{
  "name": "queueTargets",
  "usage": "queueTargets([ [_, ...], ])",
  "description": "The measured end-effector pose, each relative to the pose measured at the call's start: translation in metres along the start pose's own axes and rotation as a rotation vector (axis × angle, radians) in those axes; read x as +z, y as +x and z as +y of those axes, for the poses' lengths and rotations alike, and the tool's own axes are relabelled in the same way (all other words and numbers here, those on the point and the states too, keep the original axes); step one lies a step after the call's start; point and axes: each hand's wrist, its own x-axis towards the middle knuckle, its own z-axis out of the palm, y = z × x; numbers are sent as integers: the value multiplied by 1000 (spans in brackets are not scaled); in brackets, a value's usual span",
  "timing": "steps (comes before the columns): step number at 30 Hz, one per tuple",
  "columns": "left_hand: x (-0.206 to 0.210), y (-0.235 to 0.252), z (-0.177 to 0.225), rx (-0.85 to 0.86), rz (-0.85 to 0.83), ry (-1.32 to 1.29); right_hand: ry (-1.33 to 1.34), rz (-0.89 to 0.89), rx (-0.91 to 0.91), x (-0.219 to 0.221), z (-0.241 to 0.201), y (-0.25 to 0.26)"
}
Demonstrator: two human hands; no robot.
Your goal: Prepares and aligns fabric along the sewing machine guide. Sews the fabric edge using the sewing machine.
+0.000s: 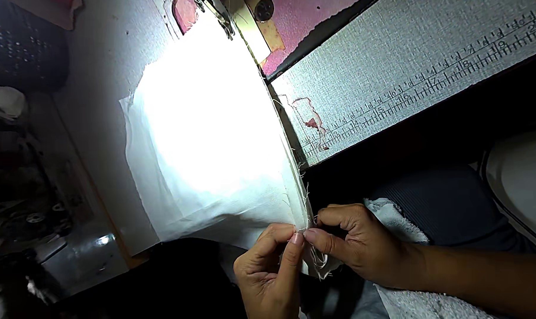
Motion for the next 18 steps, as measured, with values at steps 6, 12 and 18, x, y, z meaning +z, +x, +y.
queueTargets([
  [6, 8, -4, 5, 102, 36, 266, 20, -17, -15, 1, -3, -3],
  [12, -7, -6, 13, 147, -116, 368, 23, -37, -8, -1, -7, -3],
  [18, -11, -4, 17, 118, -141, 337, -34, -19, -22, -1, -6, -4],
])
